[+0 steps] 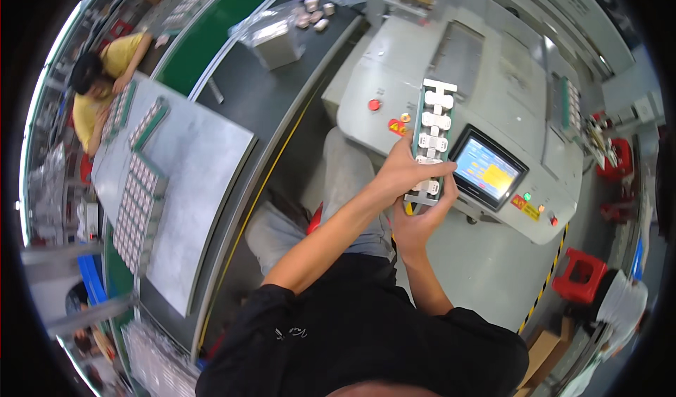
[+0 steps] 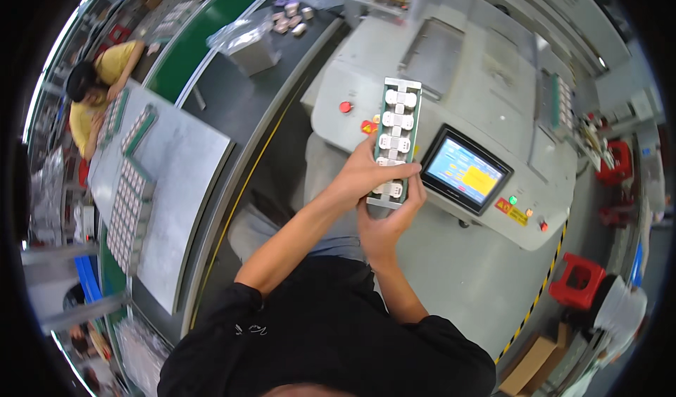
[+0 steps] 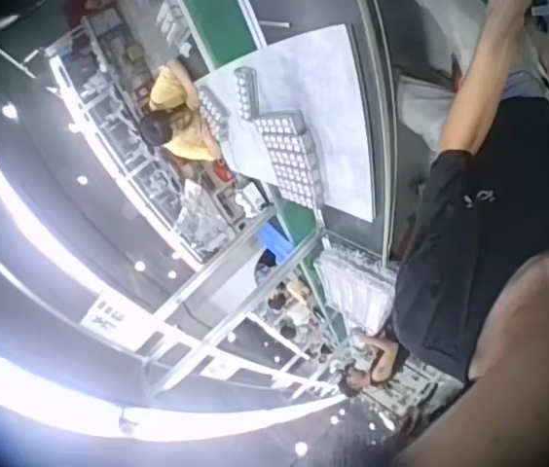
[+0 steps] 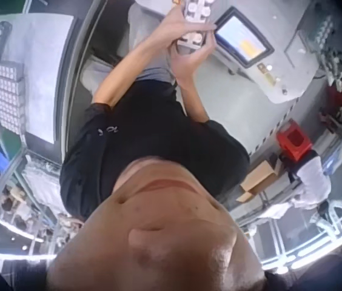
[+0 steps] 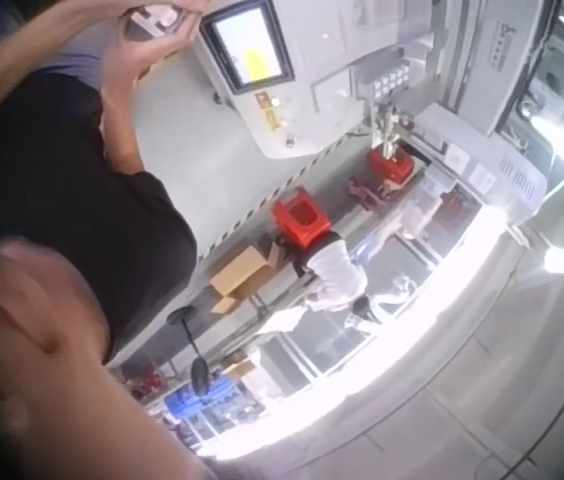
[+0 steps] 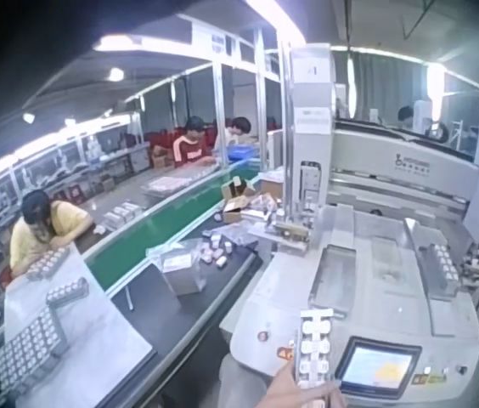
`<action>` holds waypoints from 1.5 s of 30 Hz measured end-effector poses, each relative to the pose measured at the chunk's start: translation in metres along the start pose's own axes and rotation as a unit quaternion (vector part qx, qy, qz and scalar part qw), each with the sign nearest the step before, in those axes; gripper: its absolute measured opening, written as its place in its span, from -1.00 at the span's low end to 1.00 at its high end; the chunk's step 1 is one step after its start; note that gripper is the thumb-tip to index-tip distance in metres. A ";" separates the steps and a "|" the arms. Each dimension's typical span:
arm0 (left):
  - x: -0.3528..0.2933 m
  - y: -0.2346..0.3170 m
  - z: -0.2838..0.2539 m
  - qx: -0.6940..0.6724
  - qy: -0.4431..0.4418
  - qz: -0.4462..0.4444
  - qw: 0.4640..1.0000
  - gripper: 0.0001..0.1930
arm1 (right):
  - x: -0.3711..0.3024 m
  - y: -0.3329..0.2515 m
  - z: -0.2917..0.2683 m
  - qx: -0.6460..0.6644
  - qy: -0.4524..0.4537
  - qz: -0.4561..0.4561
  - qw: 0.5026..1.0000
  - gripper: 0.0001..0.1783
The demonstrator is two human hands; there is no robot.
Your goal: Organizing trays of LED components and loading them into a testing machine on a production line.
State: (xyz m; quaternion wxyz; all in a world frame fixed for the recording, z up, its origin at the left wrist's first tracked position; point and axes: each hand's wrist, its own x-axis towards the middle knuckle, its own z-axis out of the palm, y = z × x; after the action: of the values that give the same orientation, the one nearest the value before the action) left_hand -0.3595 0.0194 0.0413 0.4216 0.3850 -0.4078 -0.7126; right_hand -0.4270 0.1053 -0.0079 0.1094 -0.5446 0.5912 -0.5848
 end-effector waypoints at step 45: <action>-0.711 0.076 -0.739 0.261 0.810 -0.289 0.439 -0.36 | 0.001 -0.209 0.582 0.101 -0.512 -0.308 0.795 0.14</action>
State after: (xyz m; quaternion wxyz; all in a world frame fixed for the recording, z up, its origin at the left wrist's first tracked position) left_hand 0.5696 0.4559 -0.0188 0.2088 0.9739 0.0875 -0.0161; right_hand 0.1265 -0.1706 -0.0080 0.2646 -0.9036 0.1876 -0.2796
